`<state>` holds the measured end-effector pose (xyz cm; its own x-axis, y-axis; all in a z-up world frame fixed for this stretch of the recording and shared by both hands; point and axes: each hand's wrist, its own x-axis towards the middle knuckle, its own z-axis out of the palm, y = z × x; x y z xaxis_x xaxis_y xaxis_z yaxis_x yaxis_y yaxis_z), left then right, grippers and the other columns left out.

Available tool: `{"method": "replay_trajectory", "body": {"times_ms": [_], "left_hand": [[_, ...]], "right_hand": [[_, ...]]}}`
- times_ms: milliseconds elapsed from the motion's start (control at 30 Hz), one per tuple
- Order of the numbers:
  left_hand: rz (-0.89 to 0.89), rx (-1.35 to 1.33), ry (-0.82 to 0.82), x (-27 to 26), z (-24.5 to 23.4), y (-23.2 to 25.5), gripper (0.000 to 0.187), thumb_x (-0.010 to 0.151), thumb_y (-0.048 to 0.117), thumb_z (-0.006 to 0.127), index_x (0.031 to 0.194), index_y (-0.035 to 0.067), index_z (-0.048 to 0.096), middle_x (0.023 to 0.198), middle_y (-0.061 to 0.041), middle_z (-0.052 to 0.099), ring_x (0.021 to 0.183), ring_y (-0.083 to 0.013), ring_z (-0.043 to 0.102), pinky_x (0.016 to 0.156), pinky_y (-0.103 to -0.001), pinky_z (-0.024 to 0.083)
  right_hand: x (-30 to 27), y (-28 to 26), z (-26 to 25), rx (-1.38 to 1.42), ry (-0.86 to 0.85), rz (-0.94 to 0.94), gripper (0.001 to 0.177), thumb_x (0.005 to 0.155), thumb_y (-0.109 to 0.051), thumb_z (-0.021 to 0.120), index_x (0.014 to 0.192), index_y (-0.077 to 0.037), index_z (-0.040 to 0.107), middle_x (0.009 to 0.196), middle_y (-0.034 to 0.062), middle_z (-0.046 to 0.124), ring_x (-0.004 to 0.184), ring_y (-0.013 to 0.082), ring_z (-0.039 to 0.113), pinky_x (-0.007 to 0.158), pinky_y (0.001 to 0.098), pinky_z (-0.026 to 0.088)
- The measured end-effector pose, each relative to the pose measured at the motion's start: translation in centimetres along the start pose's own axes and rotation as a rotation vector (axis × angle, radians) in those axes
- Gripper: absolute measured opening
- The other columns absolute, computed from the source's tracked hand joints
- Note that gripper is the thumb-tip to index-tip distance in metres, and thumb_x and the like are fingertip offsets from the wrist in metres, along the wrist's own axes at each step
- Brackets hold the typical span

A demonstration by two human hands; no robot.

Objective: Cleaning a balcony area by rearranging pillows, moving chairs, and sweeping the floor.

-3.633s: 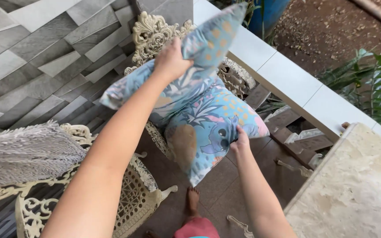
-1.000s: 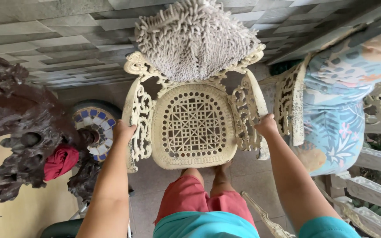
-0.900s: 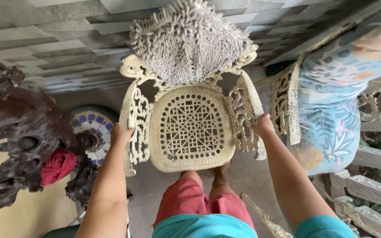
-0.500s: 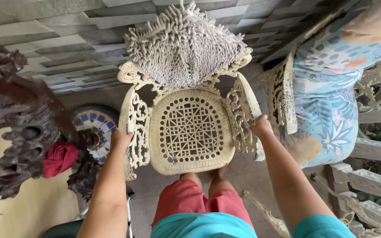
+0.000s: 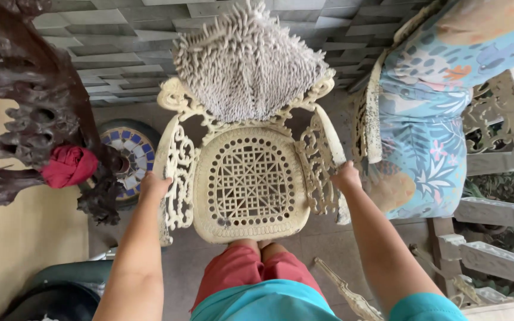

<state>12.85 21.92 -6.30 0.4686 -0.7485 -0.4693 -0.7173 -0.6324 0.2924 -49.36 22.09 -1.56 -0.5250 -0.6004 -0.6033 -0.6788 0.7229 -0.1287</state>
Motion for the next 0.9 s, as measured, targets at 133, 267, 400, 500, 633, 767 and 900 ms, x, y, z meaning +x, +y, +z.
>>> {"method": "replay_trajectory", "body": {"times_ms": [133, 267, 400, 500, 633, 767, 900], "left_hand": [[0.008, 0.006, -0.018, -3.4, 1.6, -4.2, 0.078, 0.079, 0.041, 0.083, 0.134, -0.008, 0.056, 0.134, -0.031, 0.062, 0.122, -0.0427, 0.063, 0.102, -0.045, 0.052], [-0.035, 0.009, -0.009, -7.4, 0.8, -5.9, 0.077, 0.079, 0.042, 0.082, 0.134, -0.006, 0.057, 0.135, -0.03, 0.063, 0.124, -0.041, 0.063, 0.104, -0.046, 0.052], [-0.062, 0.009, 0.008, -10.0, 1.7, -9.2, 0.078, 0.078, 0.042, 0.083, 0.134, -0.005, 0.056, 0.136, -0.029, 0.062, 0.125, -0.042, 0.061, 0.103, -0.047, 0.051], [-0.081, -0.02, -0.005, -12.0, 1.9, -11.2, 0.079, 0.078, 0.041, 0.084, 0.135, -0.004, 0.054, 0.137, -0.029, 0.06, 0.125, -0.0422, 0.061, 0.103, -0.048, 0.05], [-0.058, -0.01, 0.0, -13.6, 1.7, -12.4, 0.076, 0.079, 0.042, 0.084, 0.134, -0.004, 0.057, 0.139, -0.028, 0.062, 0.126, -0.0417, 0.063, 0.104, -0.047, 0.052], [-0.127, 0.028, -0.079, -14.4, 1.8, -13.4, 0.078, 0.081, 0.041, 0.082, 0.137, -0.004, 0.053, 0.138, -0.028, 0.061, 0.123, -0.0416, 0.065, 0.1, -0.047, 0.054], [-0.041, 0.026, -0.079, -13.3, 2.1, -15.1, 0.075, 0.08, 0.041, 0.082, 0.134, -0.005, 0.055, 0.136, -0.028, 0.063, 0.122, -0.0424, 0.065, 0.099, -0.049, 0.055]], "right_hand": [[-1.3, 4.3, 2.8, 0.005, 0.024, -0.049, 0.069, 0.08, -0.023, 0.085, 0.135, -0.006, 0.048, 0.131, 0.0225, 0.065, 0.122, 0.0368, 0.065, 0.101, 0.0439, 0.055], [-3.6, 6.7, 4.0, 0.024, 0.027, -0.082, 0.072, 0.076, -0.023, 0.086, 0.134, -0.006, 0.048, 0.132, 0.0224, 0.065, 0.124, 0.0376, 0.064, 0.103, 0.0436, 0.054], [-5.9, 9.1, 6.0, 0.038, 0.004, -0.098, 0.073, 0.075, -0.023, 0.085, 0.134, -0.005, 0.047, 0.131, 0.0228, 0.066, 0.123, 0.0381, 0.064, 0.103, 0.0435, 0.054], [-7.7, 10.2, 6.8, 0.025, -0.004, -0.094, 0.072, 0.077, -0.023, 0.084, 0.134, -0.003, 0.045, 0.13, 0.0241, 0.066, 0.122, 0.0387, 0.065, 0.102, 0.0438, 0.054], [-10.0, 11.1, 7.6, 0.003, -0.001, -0.071, 0.071, 0.079, -0.024, 0.083, 0.134, -0.002, 0.044, 0.13, 0.0242, 0.067, 0.122, 0.0388, 0.065, 0.102, 0.0447, 0.055], [-11.3, 13.1, 9.6, -0.001, -0.01, -0.024, 0.071, 0.079, -0.024, 0.083, 0.133, -0.003, 0.042, 0.13, 0.0231, 0.066, 0.123, 0.0372, 0.065, 0.102, 0.0447, 0.054], [-13.3, 13.7, 10.4, 0.013, -0.008, 0.025, 0.073, 0.079, -0.025, 0.084, 0.133, -0.003, 0.041, 0.13, 0.0233, 0.065, 0.123, 0.0373, 0.064, 0.102, 0.0449, 0.054]]}}
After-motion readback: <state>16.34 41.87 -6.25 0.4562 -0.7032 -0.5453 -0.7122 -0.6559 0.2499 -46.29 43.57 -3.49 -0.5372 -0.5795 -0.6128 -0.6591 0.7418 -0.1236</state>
